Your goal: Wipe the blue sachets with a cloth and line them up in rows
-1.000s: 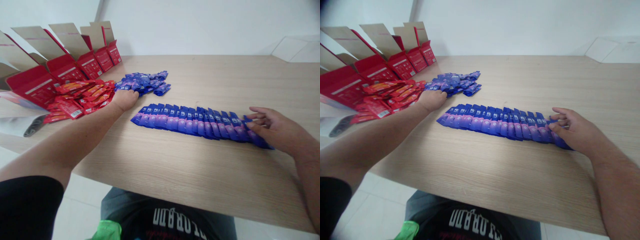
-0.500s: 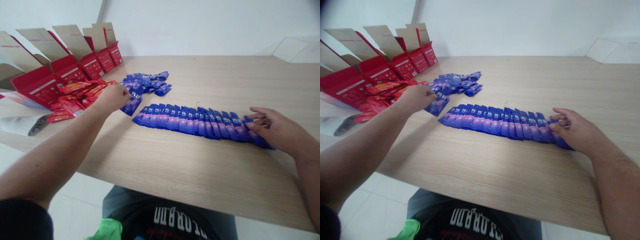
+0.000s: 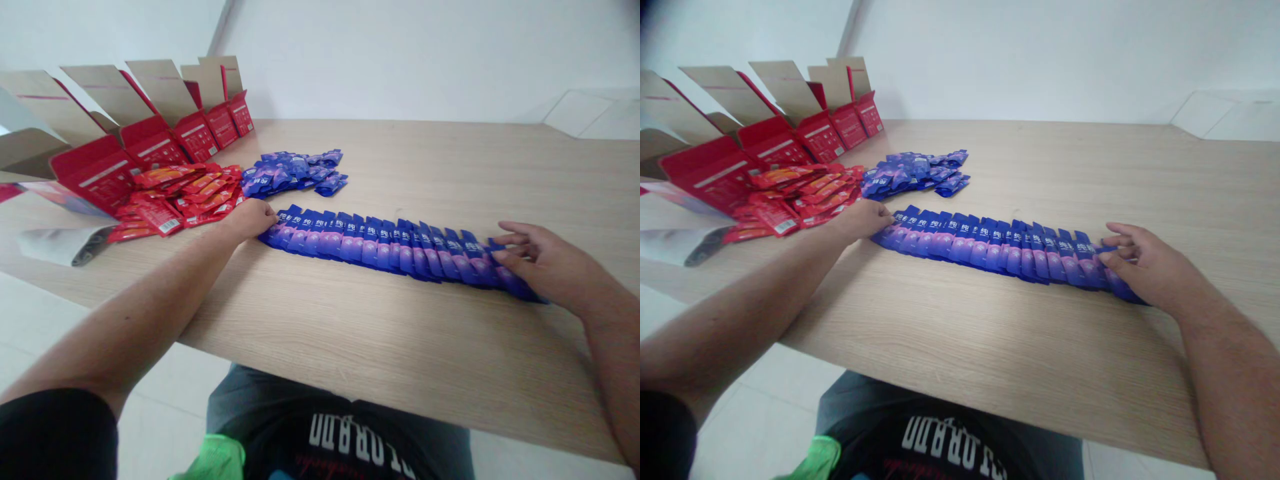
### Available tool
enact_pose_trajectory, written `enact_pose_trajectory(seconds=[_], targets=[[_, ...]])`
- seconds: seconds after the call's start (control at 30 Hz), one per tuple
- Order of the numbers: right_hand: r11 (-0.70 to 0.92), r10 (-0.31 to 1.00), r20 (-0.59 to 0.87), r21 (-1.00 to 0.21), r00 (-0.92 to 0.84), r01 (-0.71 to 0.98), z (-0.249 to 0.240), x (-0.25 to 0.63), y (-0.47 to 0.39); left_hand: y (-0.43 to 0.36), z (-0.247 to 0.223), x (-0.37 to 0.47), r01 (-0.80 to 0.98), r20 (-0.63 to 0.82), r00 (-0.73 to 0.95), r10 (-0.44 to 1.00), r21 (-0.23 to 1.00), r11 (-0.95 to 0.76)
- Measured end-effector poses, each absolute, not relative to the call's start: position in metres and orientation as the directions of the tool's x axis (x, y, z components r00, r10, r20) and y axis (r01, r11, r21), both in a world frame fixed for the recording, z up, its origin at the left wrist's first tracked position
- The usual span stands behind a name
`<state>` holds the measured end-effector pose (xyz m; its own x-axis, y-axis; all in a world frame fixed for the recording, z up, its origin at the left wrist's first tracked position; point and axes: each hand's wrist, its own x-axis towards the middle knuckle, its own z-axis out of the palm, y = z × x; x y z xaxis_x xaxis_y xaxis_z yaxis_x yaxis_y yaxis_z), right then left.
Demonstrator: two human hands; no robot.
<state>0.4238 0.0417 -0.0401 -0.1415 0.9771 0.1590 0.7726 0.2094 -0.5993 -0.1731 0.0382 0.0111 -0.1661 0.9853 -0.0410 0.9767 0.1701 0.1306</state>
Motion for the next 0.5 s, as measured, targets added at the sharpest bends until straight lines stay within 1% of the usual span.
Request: enact_pose_trajectory(seconds=[0.13, 0.23, 0.37, 0.5], targets=[[0.209, 0.977, 0.159, -0.601, -0.141, 0.772, -0.042, 0.425, 0.043, 0.035, 0.012, -0.157, 0.969, -0.117, -0.161, 0.98, 0.168, 0.179], [0.208, 0.977, 0.166, -0.599, -0.134, 0.774, -0.04, 0.423, 0.042, 0.03, 0.012, -0.153, 0.968, -0.126, -0.165, 0.978, 0.169, 0.185], [0.209, 0.977, 0.171, -0.614, -0.13, 0.761, -0.041, 0.422, 0.042, 0.024, 0.011, -0.154, 0.98, -0.094, -0.155, 0.983, 0.115, 0.165], [0.219, 0.974, 0.182, -0.615, -0.134, 0.757, -0.041, 0.421, 0.04, 0.022, 0.005, -0.153, 0.989, -0.003, -0.15, 0.989, 0.007, 0.15]])
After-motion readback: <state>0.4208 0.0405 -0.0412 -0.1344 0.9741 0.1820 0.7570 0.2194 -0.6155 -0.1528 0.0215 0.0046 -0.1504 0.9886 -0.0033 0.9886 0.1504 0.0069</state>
